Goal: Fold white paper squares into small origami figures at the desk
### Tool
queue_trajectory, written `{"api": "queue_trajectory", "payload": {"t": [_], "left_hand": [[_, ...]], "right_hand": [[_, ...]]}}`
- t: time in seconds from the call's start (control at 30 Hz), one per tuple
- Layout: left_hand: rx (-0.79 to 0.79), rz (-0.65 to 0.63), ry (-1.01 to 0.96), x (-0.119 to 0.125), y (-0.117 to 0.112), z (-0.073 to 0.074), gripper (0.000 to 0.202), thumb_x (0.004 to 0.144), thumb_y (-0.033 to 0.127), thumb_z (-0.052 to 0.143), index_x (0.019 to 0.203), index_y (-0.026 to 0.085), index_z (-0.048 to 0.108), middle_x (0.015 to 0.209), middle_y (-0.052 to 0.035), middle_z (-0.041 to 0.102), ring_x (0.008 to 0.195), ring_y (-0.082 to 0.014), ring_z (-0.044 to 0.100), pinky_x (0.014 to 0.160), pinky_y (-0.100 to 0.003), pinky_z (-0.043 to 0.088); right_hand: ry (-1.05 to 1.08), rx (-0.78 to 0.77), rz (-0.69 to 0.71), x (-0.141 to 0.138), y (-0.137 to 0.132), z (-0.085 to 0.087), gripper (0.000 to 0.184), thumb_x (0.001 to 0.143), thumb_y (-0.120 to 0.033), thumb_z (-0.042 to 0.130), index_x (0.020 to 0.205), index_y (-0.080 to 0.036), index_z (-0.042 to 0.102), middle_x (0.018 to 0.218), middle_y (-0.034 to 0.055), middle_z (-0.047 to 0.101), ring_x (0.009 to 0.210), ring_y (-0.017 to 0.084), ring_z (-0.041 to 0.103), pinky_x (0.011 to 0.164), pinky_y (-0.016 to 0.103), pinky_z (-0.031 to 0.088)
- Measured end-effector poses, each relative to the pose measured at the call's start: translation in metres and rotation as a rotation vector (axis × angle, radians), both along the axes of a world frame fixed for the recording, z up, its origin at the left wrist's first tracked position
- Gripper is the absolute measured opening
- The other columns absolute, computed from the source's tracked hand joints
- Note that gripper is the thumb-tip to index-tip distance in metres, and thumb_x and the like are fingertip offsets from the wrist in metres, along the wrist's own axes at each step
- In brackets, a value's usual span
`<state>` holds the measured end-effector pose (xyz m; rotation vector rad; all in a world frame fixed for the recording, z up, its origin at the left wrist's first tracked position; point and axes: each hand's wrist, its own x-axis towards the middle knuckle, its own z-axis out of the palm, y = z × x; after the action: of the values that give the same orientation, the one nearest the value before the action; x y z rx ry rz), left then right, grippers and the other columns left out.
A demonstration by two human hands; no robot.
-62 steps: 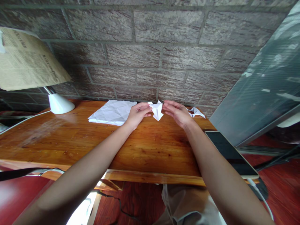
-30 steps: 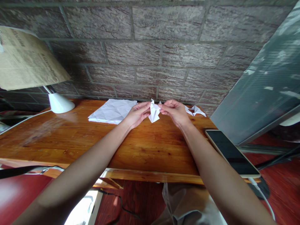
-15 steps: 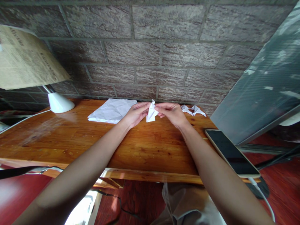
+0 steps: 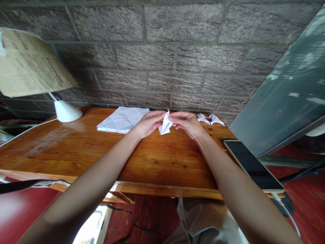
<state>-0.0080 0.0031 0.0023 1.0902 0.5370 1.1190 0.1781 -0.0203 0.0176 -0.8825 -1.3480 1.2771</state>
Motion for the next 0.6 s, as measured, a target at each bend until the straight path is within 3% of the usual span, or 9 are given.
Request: {"api": "queue_trajectory", "payload": {"t": [0.47, 0.6], "left_hand": [[0.132, 0.127, 0.06, 0.0056, 0.0029, -0.0033, 0.03, 0.066, 0.035, 0.089, 0.087, 0.016, 0.079, 0.081, -0.0039, 0.074, 0.075, -0.0147, 0.063, 0.073, -0.028, 0.048], [0.219, 0.234, 0.154, 0.0046, 0.0038, -0.0048, 0.029, 0.069, 0.04, 0.086, 0.085, 0.016, 0.08, 0.074, -0.0019, 0.071, 0.064, -0.012, 0.056, 0.065, -0.026, 0.043]], "right_hand": [[-0.03, 0.033, -0.096, -0.0052, 0.0004, -0.0026, 0.04, 0.051, -0.044, 0.093, 0.079, -0.02, 0.078, 0.066, -0.0017, 0.069, 0.058, 0.008, 0.056, 0.052, 0.02, 0.048], [-0.014, 0.035, -0.098, -0.0065, 0.0011, -0.004, 0.039, 0.05, -0.043, 0.094, 0.077, -0.02, 0.078, 0.068, -0.001, 0.071, 0.057, 0.008, 0.057, 0.051, 0.02, 0.048]]}}
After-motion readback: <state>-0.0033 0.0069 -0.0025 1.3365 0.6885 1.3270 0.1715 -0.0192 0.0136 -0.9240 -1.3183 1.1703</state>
